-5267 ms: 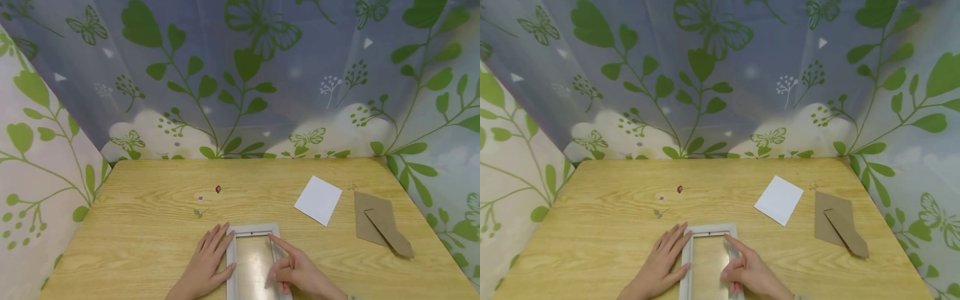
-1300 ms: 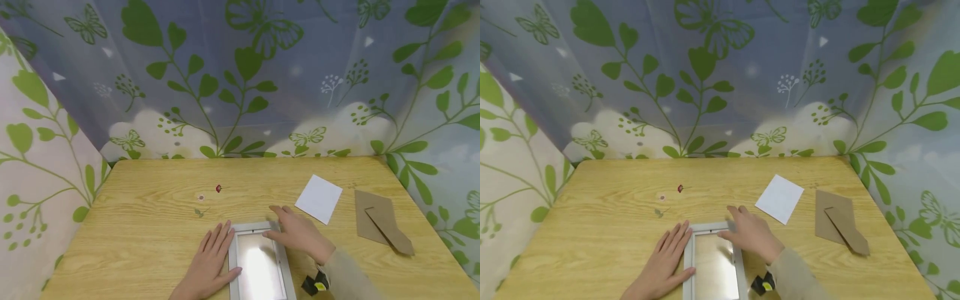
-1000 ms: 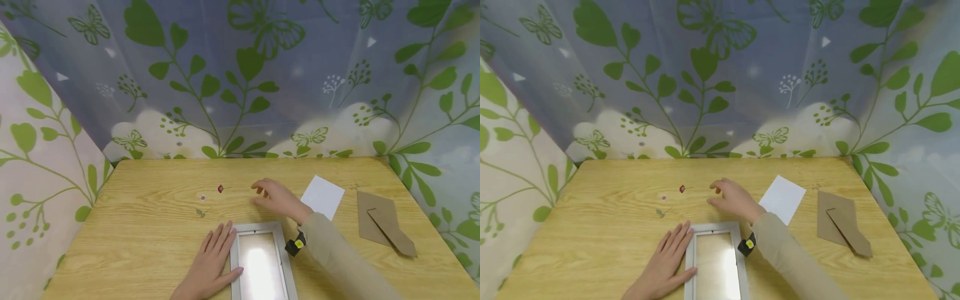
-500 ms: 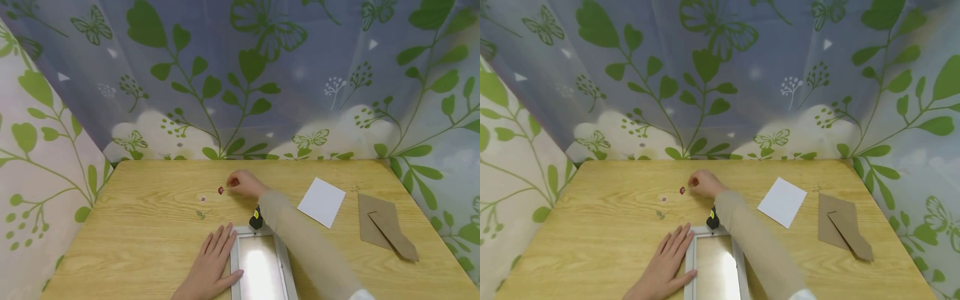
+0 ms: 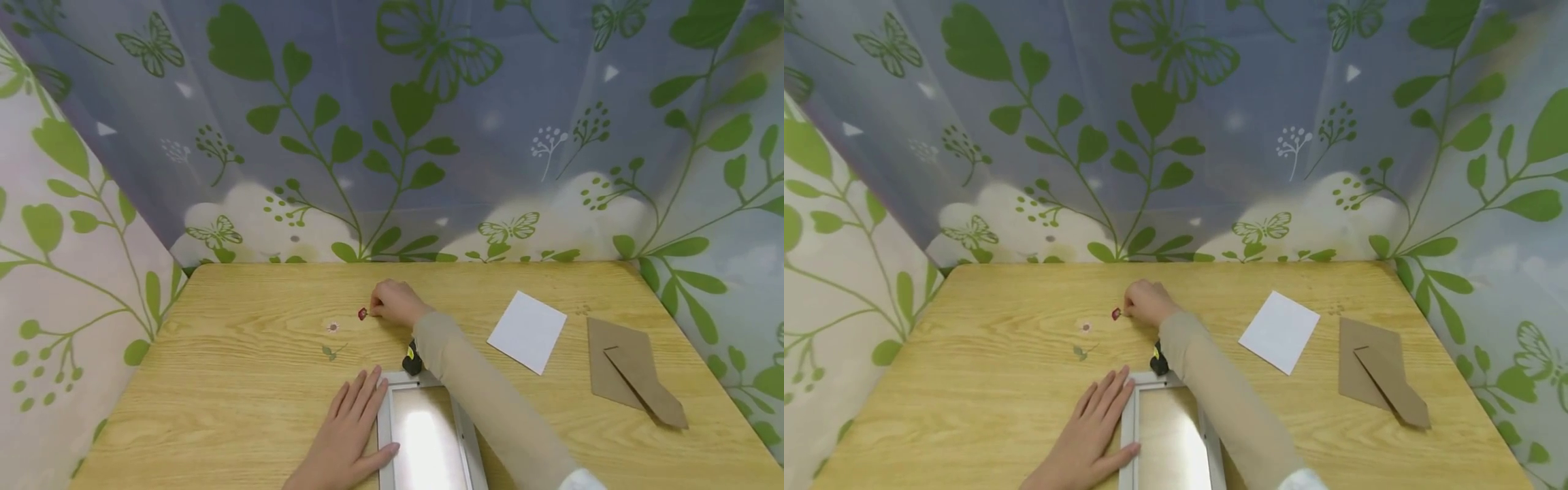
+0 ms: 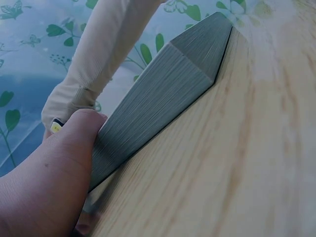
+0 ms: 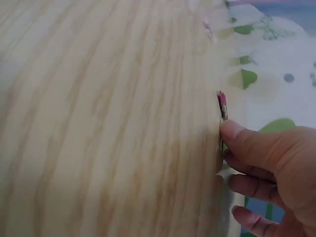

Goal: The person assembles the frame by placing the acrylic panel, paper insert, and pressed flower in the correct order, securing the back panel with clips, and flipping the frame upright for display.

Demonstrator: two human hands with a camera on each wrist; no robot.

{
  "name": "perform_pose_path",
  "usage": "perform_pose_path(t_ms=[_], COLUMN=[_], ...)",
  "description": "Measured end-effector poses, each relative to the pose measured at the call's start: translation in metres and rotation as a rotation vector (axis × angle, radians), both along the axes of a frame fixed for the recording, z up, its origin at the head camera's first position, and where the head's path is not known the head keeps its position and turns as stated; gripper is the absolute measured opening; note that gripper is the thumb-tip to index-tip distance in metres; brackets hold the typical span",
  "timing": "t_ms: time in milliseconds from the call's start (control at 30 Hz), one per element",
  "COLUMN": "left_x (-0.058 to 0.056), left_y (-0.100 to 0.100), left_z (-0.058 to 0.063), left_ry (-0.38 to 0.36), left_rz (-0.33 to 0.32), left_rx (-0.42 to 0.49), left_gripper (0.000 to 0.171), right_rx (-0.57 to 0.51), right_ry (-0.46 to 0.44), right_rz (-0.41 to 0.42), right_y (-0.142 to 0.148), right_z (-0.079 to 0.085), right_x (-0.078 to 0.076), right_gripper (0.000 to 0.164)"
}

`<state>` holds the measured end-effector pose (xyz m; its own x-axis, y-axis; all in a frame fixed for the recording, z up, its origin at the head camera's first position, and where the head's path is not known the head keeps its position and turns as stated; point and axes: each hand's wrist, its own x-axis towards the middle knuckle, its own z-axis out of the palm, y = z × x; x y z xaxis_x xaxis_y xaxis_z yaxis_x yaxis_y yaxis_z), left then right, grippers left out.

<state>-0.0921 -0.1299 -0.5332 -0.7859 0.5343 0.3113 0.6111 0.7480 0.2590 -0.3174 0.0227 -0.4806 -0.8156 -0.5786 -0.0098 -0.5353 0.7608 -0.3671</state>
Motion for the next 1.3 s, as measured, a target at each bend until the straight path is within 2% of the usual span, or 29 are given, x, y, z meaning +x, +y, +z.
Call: perform_pose_path(t_ms=[100, 200, 500, 667, 867, 1067, 1200, 1300], left_x=[0.0, 0.0, 0.001, 0.002, 0.002, 0.002, 0.002, 0.001], left_y=[0.0, 0.0, 0.001, 0.002, 0.002, 0.002, 0.003, 0.004], left_z=[0.0, 0.0, 0.003, 0.004, 0.003, 0.004, 0.005, 0.005], left_ry=[-0.013, -0.012, -0.011, -0.08, -0.122, -0.115, -0.091, -0.079], left_rz=[-0.002, 0.0, 0.012, 0.034, 0.049, 0.049, 0.041, 0.039], left_rx=[0.004, 0.006, -0.004, -0.004, -0.001, 0.015, 0.018, 0.021], left_gripper=[0.086, 0.087, 0.086, 0.087, 0.088, 0.088, 0.088, 0.088], right_rx=[0.1, 0.124, 0.015, 0.004, -0.032, -0.101, -0.159, -0.203], right_ry=[0.021, 0.014, -0.032, -0.067, -0.108, -0.19, -0.246, -0.266], right_rz=[0.023, 0.039, 0.097, 0.11, 0.112, 0.116, 0.115, 0.121], right_y=[-0.002, -0.001, 0.022, 0.035, 0.05, 0.063, 0.071, 0.077], right_z=[0.005, 0.009, 0.017, 0.039, 0.071, 0.097, 0.103, 0.101], right_x=[0.003, 0.005, 0.0, 0.007, 0.027, 0.061, 0.083, 0.096], right_gripper=[0.012, 0.011, 0.008, 0.011, 0.013, 0.012, 0.014, 0.015])
